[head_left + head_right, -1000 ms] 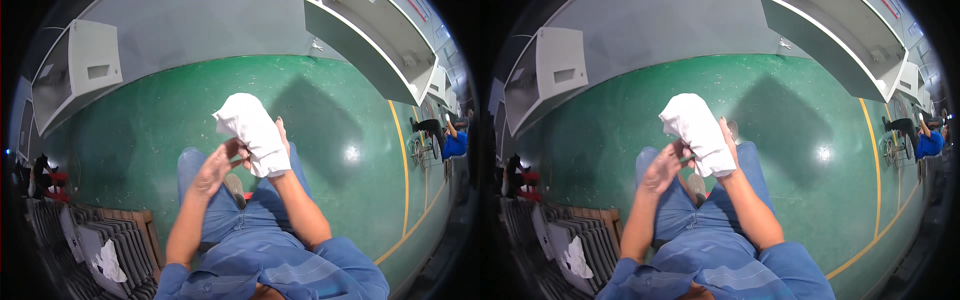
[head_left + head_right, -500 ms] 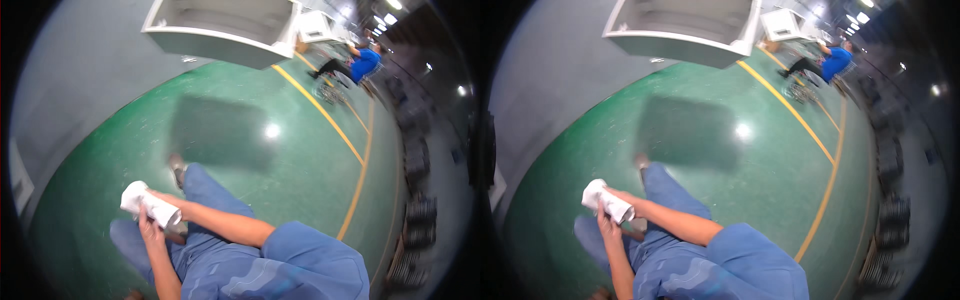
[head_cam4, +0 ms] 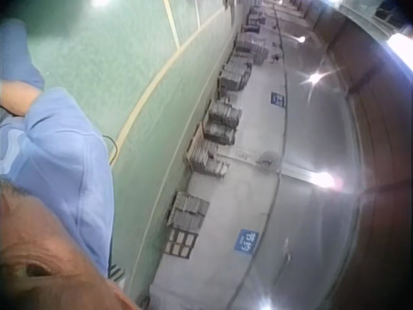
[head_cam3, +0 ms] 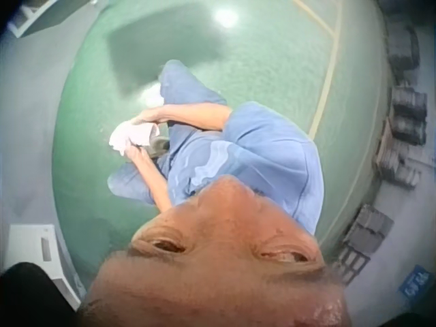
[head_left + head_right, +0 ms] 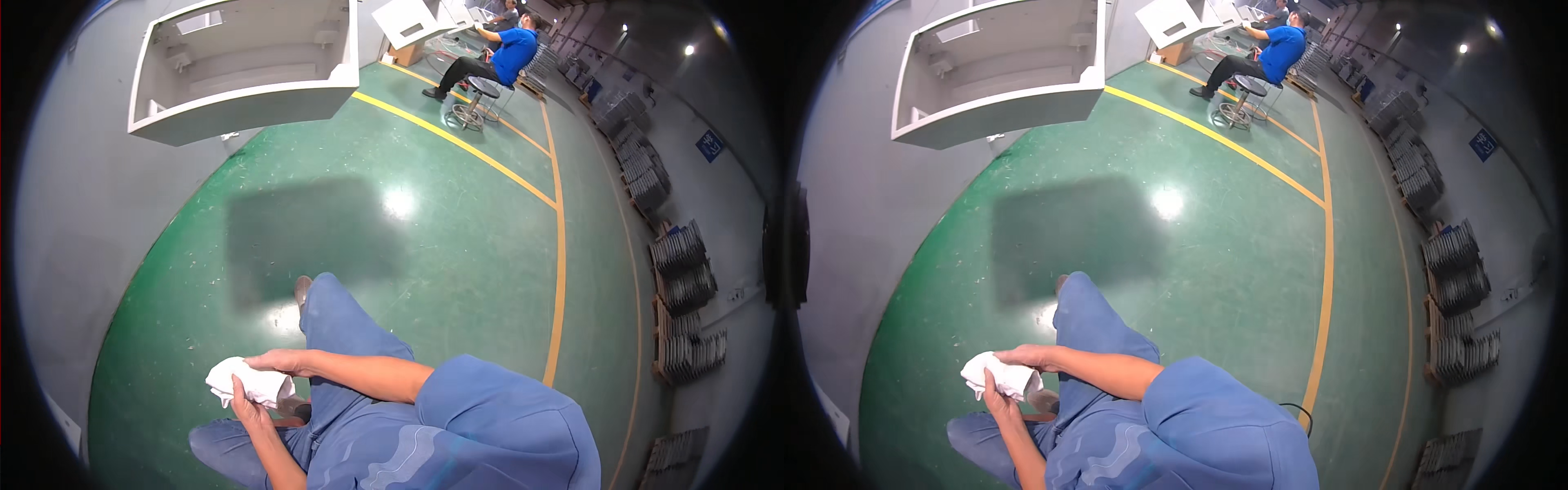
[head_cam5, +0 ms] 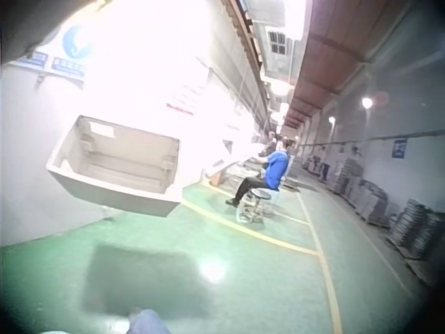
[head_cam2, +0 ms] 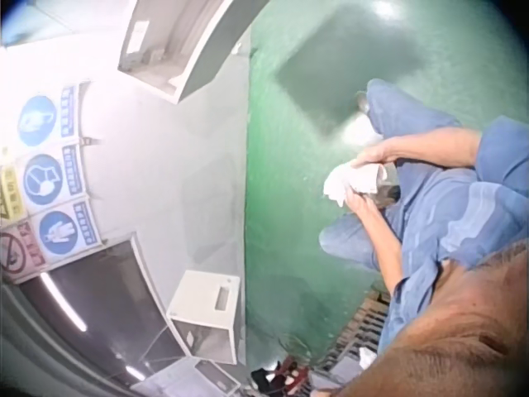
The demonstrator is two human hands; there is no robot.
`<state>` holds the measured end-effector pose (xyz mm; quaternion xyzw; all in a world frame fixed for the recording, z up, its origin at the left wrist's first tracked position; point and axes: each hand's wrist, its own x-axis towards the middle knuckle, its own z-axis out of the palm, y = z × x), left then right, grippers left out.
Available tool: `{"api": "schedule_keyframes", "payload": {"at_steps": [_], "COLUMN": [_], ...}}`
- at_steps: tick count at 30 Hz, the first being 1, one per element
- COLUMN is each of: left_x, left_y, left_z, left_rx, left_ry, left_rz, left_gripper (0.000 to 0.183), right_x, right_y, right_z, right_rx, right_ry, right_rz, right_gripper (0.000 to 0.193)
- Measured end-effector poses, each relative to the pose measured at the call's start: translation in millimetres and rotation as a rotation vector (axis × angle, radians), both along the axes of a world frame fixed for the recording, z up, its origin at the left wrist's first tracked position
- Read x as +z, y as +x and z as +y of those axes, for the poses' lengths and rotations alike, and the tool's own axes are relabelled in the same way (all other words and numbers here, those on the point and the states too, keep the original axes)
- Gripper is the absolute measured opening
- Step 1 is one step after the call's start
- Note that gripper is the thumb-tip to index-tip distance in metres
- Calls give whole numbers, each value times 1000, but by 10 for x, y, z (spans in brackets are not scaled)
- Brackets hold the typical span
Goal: The worker is using a white cloth to wipe down and clean white metal housings on a factory floor.
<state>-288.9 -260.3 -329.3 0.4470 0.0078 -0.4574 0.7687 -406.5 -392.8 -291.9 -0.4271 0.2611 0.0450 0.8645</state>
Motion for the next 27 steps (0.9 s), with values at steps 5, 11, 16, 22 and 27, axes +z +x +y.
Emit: {"api": "schedule_keyframes", "payload": {"at_steps": [5,11,16,22,27], "left_x": [-224,-231,-82,-234,-377], "left_y": [-126,-212,-287,-355,-327], "left_z": [-158,-289,-394,-569,-617], "left_rx": [-72,-126,-128,-91,-30], "left_ry": [137,196,146,171,193], "left_rz": [-133,-122,-150,-175,-163], "left_gripper": [46,47,47,47,51], "right_x": [-259,-492,-542,-571,-400], "right_y": [-218,-188,-145,-153,-209], "right_z": [-125,-304,-391,-580,-675], "right_rx": [-59,-70,-88,-27,102], "right_ry": [-49,-275,-276,-332,-502], "right_rz": [75,205,167,158,171], "right_gripper": [35,29,33,35,42]}}
